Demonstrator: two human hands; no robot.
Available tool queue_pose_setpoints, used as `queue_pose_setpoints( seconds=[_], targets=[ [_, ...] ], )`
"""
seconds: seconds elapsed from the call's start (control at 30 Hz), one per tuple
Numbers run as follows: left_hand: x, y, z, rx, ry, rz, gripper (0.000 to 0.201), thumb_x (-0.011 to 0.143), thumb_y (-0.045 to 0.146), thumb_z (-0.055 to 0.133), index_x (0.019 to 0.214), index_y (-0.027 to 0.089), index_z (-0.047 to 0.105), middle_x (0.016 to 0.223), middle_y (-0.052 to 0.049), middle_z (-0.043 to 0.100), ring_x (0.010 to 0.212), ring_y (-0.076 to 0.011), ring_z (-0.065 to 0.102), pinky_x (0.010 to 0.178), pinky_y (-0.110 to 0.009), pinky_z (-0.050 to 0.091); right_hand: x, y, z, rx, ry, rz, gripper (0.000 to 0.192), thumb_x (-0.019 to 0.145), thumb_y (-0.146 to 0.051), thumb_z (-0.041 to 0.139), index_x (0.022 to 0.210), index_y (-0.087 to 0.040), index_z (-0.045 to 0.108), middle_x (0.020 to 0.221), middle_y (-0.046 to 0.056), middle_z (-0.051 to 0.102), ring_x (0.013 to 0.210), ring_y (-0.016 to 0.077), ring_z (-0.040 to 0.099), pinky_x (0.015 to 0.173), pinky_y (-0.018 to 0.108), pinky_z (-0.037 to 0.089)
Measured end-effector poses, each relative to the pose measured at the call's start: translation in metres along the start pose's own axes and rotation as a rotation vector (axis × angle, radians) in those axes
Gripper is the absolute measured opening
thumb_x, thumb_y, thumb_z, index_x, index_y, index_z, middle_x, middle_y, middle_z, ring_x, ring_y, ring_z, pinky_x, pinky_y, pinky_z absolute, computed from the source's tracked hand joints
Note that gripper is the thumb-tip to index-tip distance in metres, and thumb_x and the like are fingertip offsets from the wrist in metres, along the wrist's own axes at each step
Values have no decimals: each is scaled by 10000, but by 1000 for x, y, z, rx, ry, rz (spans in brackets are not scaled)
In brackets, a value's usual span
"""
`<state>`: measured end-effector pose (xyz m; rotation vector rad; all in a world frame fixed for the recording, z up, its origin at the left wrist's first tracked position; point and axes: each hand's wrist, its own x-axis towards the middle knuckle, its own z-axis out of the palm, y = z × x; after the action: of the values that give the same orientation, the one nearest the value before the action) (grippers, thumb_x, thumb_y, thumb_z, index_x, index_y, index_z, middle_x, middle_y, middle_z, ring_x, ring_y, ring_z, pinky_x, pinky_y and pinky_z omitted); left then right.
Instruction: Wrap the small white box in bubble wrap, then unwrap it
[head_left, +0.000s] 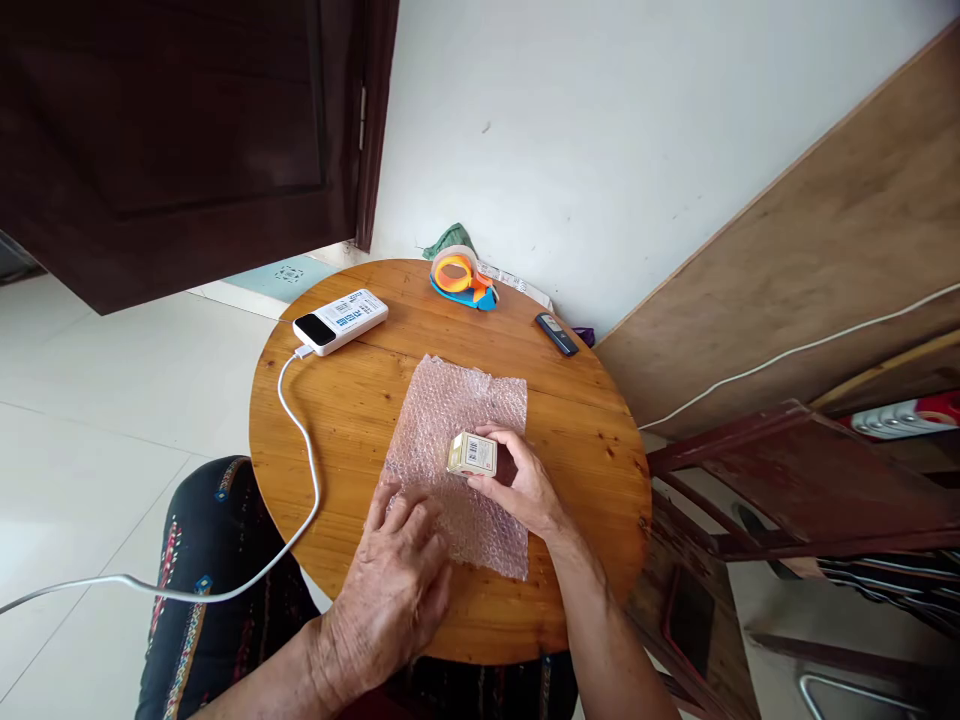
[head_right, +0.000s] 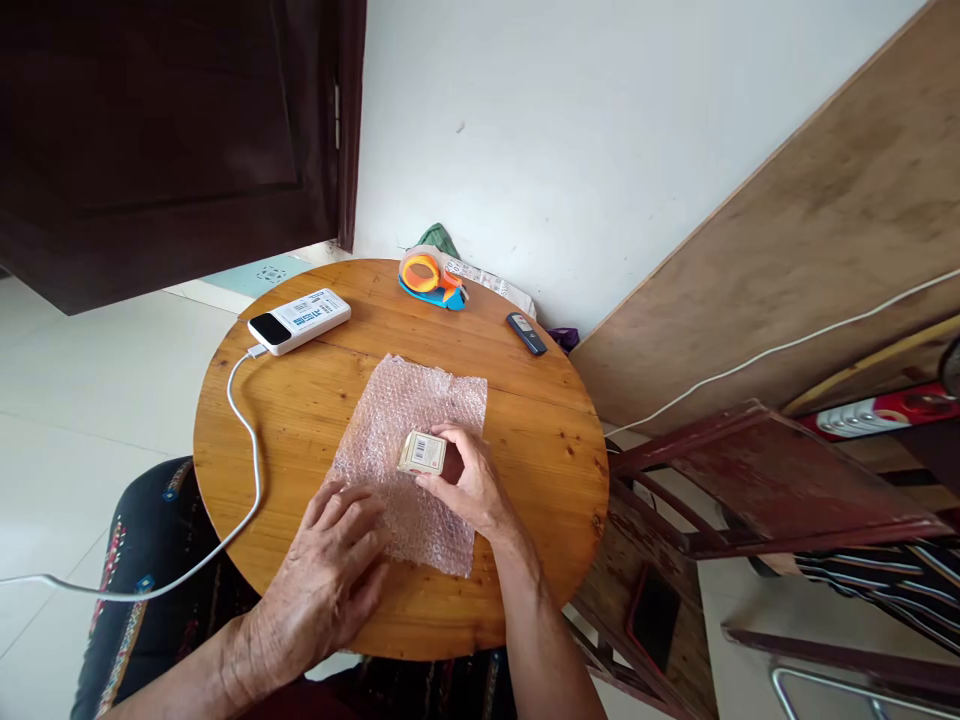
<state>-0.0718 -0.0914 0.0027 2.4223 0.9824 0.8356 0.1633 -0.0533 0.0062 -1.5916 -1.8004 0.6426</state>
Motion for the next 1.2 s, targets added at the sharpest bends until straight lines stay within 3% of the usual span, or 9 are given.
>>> queue_pose_setpoints(
  seconds=[0.2,0.4,0.63,0.8,0.93,1.07,1.2],
  targets=[
    [1,-3,-16,127,-91,19,268,783,84,555,1004,201,652,1149,-81,657,1195,-300,510,1142,-603,294,-2,-6,0,-57,-5,-11,606,704,-239,754,1269,-261,534,1301,92,611,1209,298,570,1060,493,408],
    [10,-3,-12,233,-154,73,171,822,63,555,866,207,636,1038,-52,676,1080,-260,572,1135,-567,327,1,-8,1,-57,9,-95,490,738,-230,727,1205,-245,579,1282,98,618,1217,291,556,1069,484,399],
    [13,-7,-3,275,-122,98,171,827,38,522,798,186,603,942,-59,650,934,-243,564,1054,-515,422,2,-7,2,-73,17,-112,459,733,-214,733,1170,-242,594,1272,101,625,1202,294,564,1050,486,408],
    [12,-7,-3,237,-88,94,191,813,16,507,810,185,595,969,-63,656,950,-238,570,1023,-497,442,2,-6,5,-75,12,-116,471,733,-205,747,1178,-231,595,1275,112,625,1215,301,559,1061,501,404],
    [22,-1,-13,180,-30,91,204,797,9,507,801,194,592,988,-61,666,973,-230,584,981,-479,467,-3,-13,-11,9,-7,-83,596,779,-315,740,1332,-262,523,1359,108,587,1268,311,532,1082,520,399],
    [41,4,-26,148,12,60,183,808,33,493,787,190,584,967,-65,685,957,-230,610,896,-448,508,-18,-39,-41,108,-31,-115,583,862,-440,657,1399,-313,469,1449,69,515,1342,309,470,1121,518,377],
    [57,2,-31,120,38,19,143,815,64,507,783,184,576,972,-73,698,960,-238,631,879,-449,512,-37,-65,-46,-61,-79,-198,685,728,-410,806,1345,-331,518,1361,73,576,1246,350,521,1047,528,431]
  ],
)
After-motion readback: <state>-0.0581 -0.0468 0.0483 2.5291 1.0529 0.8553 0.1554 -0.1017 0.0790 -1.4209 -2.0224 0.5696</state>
